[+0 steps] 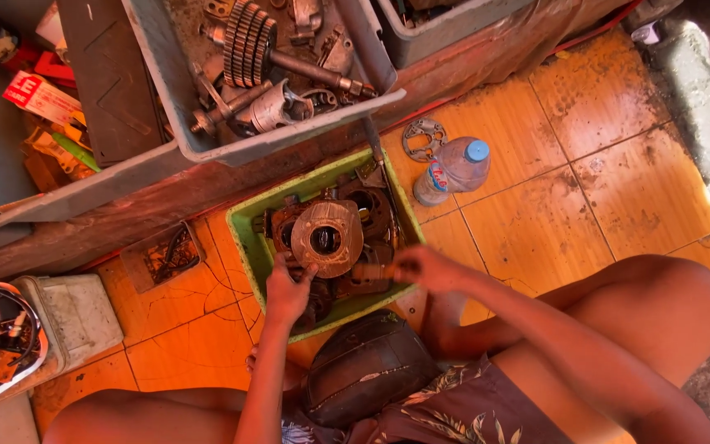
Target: Cleaning a motorcycle engine cylinder block using a brush and solvent in a plastic tray.
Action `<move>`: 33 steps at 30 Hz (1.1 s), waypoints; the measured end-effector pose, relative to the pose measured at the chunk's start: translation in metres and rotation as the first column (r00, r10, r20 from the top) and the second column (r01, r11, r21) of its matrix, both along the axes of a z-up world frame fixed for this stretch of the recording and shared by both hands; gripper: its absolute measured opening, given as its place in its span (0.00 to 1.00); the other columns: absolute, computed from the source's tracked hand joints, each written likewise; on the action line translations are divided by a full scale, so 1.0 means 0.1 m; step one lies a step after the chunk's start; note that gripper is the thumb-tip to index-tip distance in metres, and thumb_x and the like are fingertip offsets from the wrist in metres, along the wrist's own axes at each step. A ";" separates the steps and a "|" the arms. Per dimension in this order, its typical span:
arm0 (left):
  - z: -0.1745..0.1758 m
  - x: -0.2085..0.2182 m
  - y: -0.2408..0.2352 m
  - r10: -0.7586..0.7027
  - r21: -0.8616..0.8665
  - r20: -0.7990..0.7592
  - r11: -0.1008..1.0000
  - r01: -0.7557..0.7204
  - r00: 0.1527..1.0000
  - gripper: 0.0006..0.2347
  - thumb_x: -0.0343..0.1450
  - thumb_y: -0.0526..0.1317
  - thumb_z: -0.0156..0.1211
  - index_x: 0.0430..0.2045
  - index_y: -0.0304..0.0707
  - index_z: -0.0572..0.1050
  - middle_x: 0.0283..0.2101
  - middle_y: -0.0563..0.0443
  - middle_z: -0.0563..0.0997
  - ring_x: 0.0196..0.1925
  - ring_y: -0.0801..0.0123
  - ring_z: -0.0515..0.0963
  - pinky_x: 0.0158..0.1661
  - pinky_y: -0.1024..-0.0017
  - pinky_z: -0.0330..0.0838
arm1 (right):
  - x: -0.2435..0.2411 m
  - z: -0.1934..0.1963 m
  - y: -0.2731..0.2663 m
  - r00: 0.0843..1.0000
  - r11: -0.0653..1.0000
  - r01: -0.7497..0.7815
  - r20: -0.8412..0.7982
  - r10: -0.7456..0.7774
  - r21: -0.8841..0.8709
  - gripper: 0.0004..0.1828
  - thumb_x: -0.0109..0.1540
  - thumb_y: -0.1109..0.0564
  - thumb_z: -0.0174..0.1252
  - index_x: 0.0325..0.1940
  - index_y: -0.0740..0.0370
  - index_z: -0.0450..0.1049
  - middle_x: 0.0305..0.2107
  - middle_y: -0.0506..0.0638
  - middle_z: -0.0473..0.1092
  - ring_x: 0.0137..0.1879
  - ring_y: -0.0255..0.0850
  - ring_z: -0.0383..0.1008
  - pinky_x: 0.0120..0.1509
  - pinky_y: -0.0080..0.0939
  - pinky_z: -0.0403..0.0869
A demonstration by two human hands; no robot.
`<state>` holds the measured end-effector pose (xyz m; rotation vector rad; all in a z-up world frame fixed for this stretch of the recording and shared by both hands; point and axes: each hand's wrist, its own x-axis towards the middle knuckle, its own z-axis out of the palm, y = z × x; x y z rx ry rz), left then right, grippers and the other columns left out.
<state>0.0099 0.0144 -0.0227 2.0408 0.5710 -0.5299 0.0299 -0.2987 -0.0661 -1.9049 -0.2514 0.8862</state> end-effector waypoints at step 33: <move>0.10 0.04 -0.03 -0.002 -0.050 0.019 0.999 0.003 1.000 0.26 0.74 0.46 0.63 0.62 0.25 0.63 0.56 0.28 0.76 0.59 0.43 0.77 0.55 0.48 0.77 | 0.28 -0.18 -0.15 0.904 0.923 0.368 0.275 -0.328 -0.109 0.10 0.65 0.51 0.62 0.49 0.54 0.78 0.26 0.58 0.75 0.32 0.48 0.76 0.38 0.48 0.73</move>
